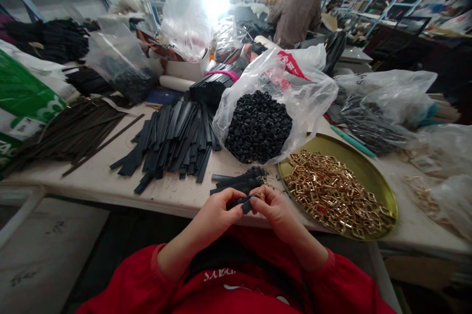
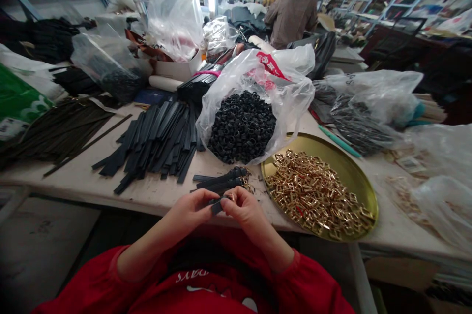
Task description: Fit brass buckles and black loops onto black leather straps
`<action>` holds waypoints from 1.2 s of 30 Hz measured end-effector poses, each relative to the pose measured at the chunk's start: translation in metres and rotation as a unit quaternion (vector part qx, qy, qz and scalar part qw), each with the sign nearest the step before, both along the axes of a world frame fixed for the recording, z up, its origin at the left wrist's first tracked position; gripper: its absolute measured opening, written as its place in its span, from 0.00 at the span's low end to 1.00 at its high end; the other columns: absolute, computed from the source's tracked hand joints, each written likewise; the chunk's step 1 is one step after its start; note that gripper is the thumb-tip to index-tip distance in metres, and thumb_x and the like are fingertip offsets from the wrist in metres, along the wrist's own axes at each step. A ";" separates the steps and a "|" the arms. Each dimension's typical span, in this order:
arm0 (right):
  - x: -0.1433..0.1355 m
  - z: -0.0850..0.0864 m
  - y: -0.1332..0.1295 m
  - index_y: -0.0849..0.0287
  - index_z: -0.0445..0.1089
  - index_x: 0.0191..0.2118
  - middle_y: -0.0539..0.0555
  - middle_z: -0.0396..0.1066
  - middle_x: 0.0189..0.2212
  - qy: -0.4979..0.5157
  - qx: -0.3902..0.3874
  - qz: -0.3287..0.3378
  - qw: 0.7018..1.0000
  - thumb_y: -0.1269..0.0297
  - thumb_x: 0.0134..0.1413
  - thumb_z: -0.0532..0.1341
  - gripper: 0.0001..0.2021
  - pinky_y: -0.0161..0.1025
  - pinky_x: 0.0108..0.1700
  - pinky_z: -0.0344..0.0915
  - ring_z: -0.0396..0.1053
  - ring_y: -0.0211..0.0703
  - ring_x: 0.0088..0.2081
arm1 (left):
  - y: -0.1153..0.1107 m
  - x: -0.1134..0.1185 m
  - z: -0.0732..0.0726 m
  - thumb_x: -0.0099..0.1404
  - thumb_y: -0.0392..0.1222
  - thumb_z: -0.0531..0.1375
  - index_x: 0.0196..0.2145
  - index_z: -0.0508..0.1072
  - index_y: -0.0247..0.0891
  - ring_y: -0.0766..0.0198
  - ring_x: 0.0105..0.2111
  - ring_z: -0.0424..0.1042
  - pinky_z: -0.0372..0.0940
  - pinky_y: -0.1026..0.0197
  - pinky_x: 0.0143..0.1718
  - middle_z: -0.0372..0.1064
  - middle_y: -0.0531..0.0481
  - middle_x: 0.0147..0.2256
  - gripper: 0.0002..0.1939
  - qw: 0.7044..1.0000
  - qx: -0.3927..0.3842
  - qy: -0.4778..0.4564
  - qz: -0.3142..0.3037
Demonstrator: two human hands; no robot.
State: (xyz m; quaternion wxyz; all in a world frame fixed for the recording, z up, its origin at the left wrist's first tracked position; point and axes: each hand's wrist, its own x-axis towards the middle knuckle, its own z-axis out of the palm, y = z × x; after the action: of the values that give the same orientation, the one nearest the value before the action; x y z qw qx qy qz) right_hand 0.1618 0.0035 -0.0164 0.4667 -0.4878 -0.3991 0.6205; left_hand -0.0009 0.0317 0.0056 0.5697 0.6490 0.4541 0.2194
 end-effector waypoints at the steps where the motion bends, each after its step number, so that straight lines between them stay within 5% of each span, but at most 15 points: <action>1: 0.000 -0.001 0.000 0.57 0.55 0.23 0.45 0.61 0.20 -0.029 0.010 -0.016 0.999 0.56 0.45 0.62 0.15 0.33 0.27 0.57 0.58 0.33 0.22 | -0.001 0.000 -0.001 0.57 0.46 0.57 0.37 0.71 0.35 0.64 0.33 0.69 0.62 0.64 0.34 0.72 0.51 0.33 0.13 1.000 -0.010 -0.011 0.003; 5: 0.000 -0.003 -0.001 0.56 0.58 0.33 0.45 0.62 0.23 -0.144 0.062 -0.060 0.986 0.62 0.45 0.59 0.10 0.32 0.24 0.56 0.60 0.34 0.22 | -0.004 -0.001 -0.005 0.57 0.43 0.58 0.39 0.71 0.34 0.66 0.32 0.68 0.62 0.64 0.34 0.72 0.50 0.35 0.13 0.996 -0.068 -0.054 0.001; 11: 0.008 0.001 -0.006 0.58 0.65 0.31 0.47 0.64 0.23 -0.341 0.168 0.022 0.925 0.68 0.49 0.54 0.04 0.32 0.26 0.56 0.60 0.34 0.24 | -0.008 -0.005 -0.005 0.55 0.42 0.60 0.40 0.71 0.34 0.70 0.27 0.67 0.62 0.66 0.31 0.71 0.51 0.32 0.14 0.984 -0.155 -0.086 0.005; 20: 0.015 0.012 -0.025 0.58 0.67 0.31 0.49 0.70 0.28 -0.336 0.218 0.144 0.905 0.68 0.52 0.56 0.03 0.34 0.35 0.60 0.65 0.37 0.31 | -0.021 0.000 -0.002 0.52 0.39 0.60 0.39 0.72 0.33 0.68 0.26 0.68 0.62 0.66 0.28 0.71 0.52 0.29 0.16 0.981 -0.183 -0.044 -0.046; 24: 0.018 0.013 -0.033 0.57 0.66 0.37 0.50 0.70 0.31 -0.311 0.187 0.155 0.919 0.64 0.58 0.51 0.07 0.34 0.36 0.61 0.66 0.38 0.34 | -0.022 -0.007 0.007 0.55 0.40 0.57 0.47 0.68 0.35 0.64 0.31 0.71 0.64 0.64 0.33 0.73 0.50 0.35 0.20 0.992 -0.102 -0.001 -0.077; 27: 0.014 0.012 -0.036 0.57 0.64 0.39 0.53 0.70 0.34 -0.353 0.214 0.134 0.901 0.65 0.59 0.49 0.08 0.36 0.38 0.62 0.67 0.40 0.36 | -0.022 -0.007 0.010 0.57 0.41 0.56 0.45 0.70 0.36 0.63 0.32 0.71 0.63 0.64 0.33 0.74 0.50 0.34 0.17 0.993 0.000 0.062 -0.100; 31: 0.009 -0.003 -0.031 0.58 0.62 0.40 0.55 0.70 0.36 -0.400 0.247 0.108 0.876 0.66 0.59 0.49 0.08 0.37 0.38 0.64 0.68 0.41 0.37 | -0.017 0.007 -0.003 0.59 0.39 0.55 0.45 0.69 0.39 0.61 0.39 0.71 0.63 0.63 0.39 0.73 0.49 0.41 0.15 0.984 0.115 0.096 -0.093; 33: 0.011 -0.019 -0.024 0.59 0.63 0.39 0.55 0.70 0.33 -0.461 0.259 0.065 0.847 0.66 0.59 0.48 0.09 0.37 0.35 0.64 0.68 0.42 0.34 | -0.008 0.015 -0.016 0.59 0.38 0.55 0.49 0.66 0.39 0.61 0.40 0.71 0.63 0.63 0.41 0.73 0.49 0.41 0.19 0.977 0.159 0.124 -0.073; 36: 0.015 -0.044 -0.009 0.60 0.67 0.36 0.59 0.71 0.35 -0.595 0.323 -0.016 0.736 0.62 0.58 0.51 0.10 0.44 0.40 0.63 0.67 0.48 0.37 | 0.014 0.016 -0.028 0.60 0.38 0.55 0.47 0.67 0.38 0.61 0.38 0.71 0.63 0.62 0.41 0.73 0.49 0.38 0.16 0.949 0.252 0.186 -0.027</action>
State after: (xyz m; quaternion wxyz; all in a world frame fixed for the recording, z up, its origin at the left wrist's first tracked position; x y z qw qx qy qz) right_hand 0.1766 -0.0058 -0.0604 0.2735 -0.5840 -0.7637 0.0304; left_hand 0.0155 0.0456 -0.0221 0.2989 0.8127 0.4640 0.1869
